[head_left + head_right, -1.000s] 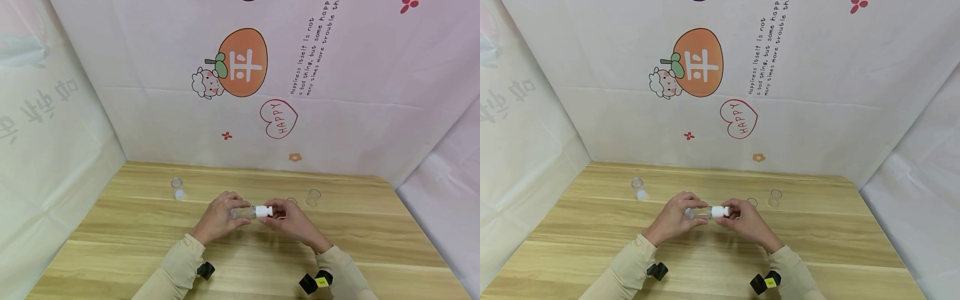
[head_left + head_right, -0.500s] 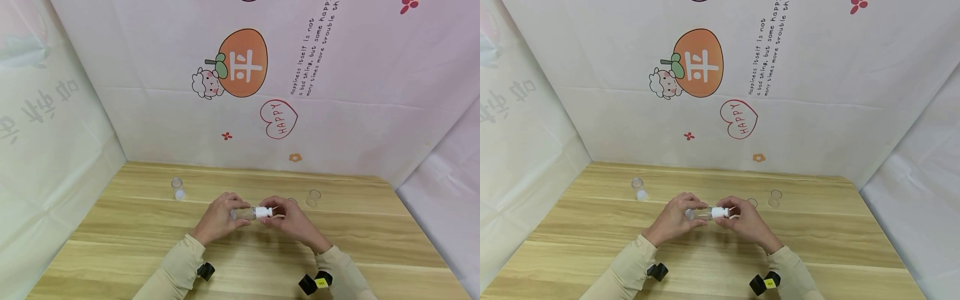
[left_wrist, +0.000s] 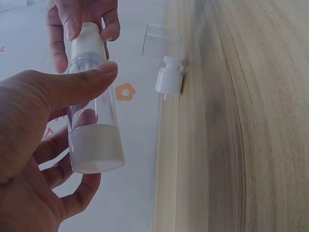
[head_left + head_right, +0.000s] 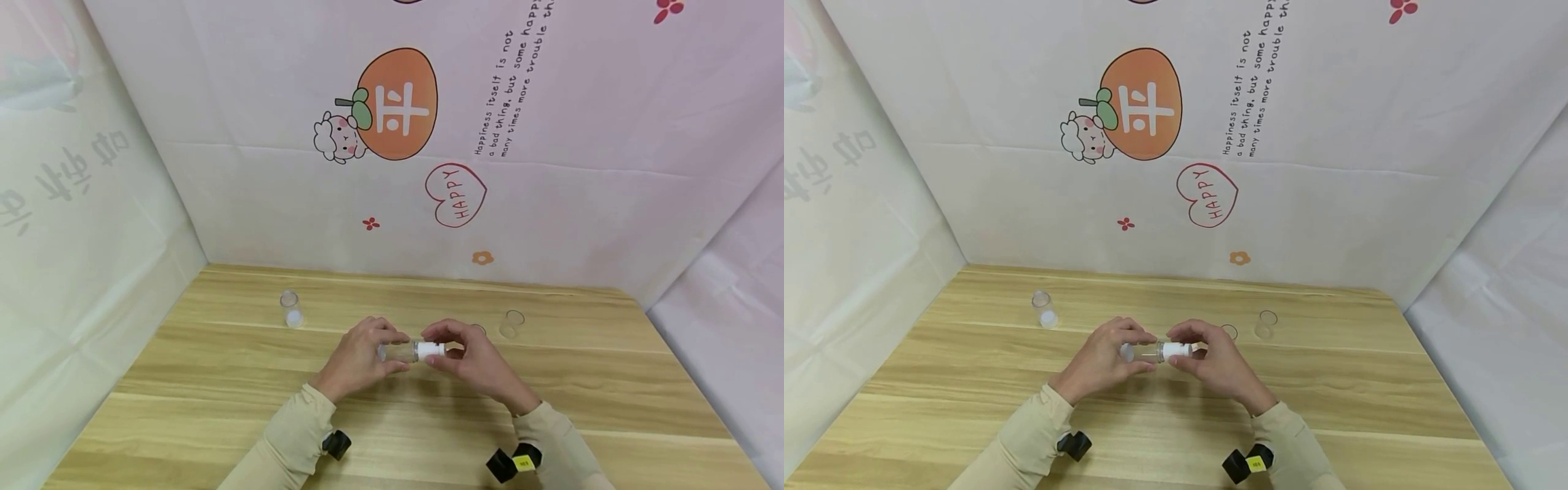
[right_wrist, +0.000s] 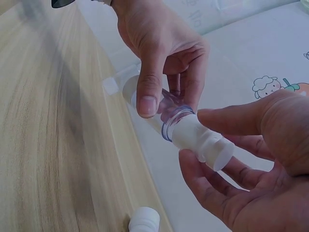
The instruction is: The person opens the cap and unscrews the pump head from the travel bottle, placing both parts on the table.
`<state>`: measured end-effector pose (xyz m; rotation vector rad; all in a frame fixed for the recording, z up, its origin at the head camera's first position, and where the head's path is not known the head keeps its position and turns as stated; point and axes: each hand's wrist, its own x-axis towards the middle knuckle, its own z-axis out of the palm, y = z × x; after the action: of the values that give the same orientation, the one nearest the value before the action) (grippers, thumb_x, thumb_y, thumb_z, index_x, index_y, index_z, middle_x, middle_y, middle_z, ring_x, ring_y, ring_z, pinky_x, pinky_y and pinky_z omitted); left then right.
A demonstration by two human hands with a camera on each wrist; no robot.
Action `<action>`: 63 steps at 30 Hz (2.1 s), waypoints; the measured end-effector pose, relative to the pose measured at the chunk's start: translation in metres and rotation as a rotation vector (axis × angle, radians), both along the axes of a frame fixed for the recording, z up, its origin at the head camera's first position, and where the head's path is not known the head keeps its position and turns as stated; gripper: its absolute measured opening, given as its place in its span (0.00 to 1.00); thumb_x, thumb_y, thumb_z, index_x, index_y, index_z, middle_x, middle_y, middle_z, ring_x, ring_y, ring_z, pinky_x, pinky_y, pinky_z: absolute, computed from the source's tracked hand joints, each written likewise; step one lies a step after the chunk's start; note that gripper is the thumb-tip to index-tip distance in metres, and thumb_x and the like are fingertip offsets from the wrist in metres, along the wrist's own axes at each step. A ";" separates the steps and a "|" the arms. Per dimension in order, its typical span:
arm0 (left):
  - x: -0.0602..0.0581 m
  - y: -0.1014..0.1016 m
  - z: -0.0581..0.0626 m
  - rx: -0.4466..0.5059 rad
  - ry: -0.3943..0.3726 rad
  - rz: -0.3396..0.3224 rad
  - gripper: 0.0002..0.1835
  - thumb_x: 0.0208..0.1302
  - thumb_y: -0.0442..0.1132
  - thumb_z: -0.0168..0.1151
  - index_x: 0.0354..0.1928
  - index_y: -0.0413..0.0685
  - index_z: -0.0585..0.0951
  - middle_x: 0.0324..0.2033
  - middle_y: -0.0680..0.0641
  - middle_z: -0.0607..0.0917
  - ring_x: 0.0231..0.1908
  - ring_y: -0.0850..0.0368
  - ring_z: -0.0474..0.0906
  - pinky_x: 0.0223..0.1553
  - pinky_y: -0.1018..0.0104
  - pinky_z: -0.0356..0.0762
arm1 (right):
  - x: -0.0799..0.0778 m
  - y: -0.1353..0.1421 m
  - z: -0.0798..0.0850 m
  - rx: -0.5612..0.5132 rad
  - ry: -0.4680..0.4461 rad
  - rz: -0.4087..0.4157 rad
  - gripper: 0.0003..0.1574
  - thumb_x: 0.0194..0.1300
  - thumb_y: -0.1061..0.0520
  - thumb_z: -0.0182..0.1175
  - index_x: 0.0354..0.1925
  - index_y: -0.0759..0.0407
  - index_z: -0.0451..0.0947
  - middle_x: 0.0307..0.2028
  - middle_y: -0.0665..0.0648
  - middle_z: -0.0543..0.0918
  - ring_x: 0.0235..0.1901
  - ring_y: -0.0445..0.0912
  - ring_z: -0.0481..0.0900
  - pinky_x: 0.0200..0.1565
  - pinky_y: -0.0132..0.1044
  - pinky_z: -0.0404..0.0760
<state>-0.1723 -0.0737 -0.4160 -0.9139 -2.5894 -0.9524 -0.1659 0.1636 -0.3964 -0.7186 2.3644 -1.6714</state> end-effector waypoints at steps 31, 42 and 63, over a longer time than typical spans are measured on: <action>-0.003 -0.024 0.000 0.093 -0.077 0.104 0.18 0.52 0.39 0.81 0.46 0.46 0.88 0.40 0.49 0.87 0.40 0.50 0.83 0.42 0.57 0.81 | 0.000 0.001 -0.007 0.038 0.102 -0.121 0.20 0.59 0.72 0.71 0.50 0.67 0.82 0.45 0.62 0.80 0.45 0.55 0.79 0.38 0.35 0.83; -0.008 -0.037 0.003 0.206 -0.137 0.161 0.16 0.54 0.37 0.80 0.46 0.47 0.88 0.41 0.45 0.88 0.41 0.48 0.83 0.44 0.54 0.82 | -0.007 -0.019 -0.025 0.147 0.156 -0.172 0.18 0.56 0.72 0.71 0.46 0.66 0.82 0.41 0.59 0.78 0.42 0.52 0.80 0.39 0.36 0.84; -0.013 -0.046 -0.002 0.253 -0.224 0.225 0.18 0.57 0.37 0.78 0.48 0.42 0.84 0.41 0.44 0.87 0.43 0.48 0.83 0.48 0.51 0.82 | -0.016 -0.058 -0.042 0.360 0.252 -0.223 0.16 0.55 0.67 0.75 0.41 0.62 0.81 0.36 0.55 0.78 0.35 0.45 0.80 0.37 0.39 0.81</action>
<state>-0.1851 -0.1196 -0.4176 -0.4637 -2.5948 -1.3412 -0.1823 0.1058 -0.4381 -0.6489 2.9093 -1.2252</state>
